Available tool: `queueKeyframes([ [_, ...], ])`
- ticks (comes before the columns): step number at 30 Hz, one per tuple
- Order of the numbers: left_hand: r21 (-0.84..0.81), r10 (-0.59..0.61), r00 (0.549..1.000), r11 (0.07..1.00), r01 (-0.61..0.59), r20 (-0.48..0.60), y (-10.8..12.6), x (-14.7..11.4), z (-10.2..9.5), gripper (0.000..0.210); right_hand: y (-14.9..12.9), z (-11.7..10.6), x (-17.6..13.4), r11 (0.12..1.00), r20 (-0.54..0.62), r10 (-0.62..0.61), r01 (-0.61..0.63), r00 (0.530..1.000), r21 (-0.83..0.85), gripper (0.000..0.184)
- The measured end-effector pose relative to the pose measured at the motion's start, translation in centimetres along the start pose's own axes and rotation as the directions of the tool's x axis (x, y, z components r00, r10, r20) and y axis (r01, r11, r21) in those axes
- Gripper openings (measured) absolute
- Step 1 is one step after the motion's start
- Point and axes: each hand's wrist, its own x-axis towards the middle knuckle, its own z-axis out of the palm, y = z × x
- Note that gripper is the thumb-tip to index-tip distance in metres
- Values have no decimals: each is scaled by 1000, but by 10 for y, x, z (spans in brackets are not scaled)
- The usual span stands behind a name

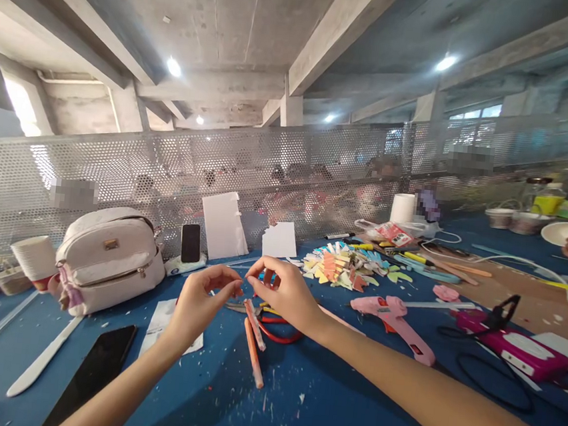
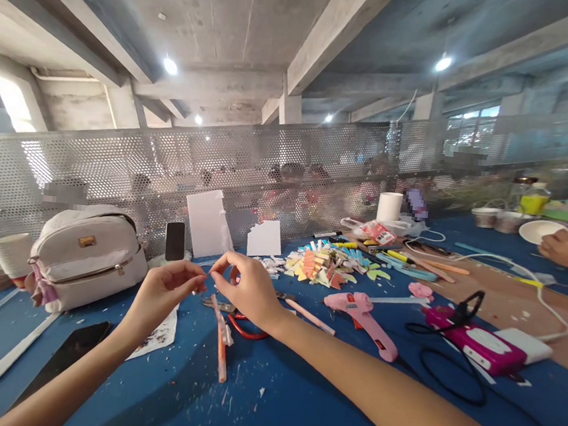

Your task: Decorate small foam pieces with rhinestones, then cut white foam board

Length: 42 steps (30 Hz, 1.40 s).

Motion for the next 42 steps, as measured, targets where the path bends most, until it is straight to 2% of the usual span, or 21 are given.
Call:
queueKeyframes([
  [8,40,-13,1000,999,13,6,1,-4,2,10,-2,1,-4,992,-12,-27,26,1000,-124,9],
  [14,31,-24,1000,999,23,15,0,-4,2,13,-3,2,-7,969,-23,-101,93,995,-229,11],
  [27,8,-42,998,999,42,38,2,-5,5,14,-1,4,-10,861,-31,-278,235,960,-452,10],
  [31,-39,-45,997,998,47,59,0,-3,3,16,1,5,-10,826,-22,-339,286,940,-485,9],
  [38,-166,-125,987,976,141,106,-1,1,1,24,3,3,-7,844,-18,-350,307,937,-439,8],
  [42,-223,-185,974,952,210,127,1,0,1,26,3,1,-8,770,-7,-450,384,893,-510,7],
])
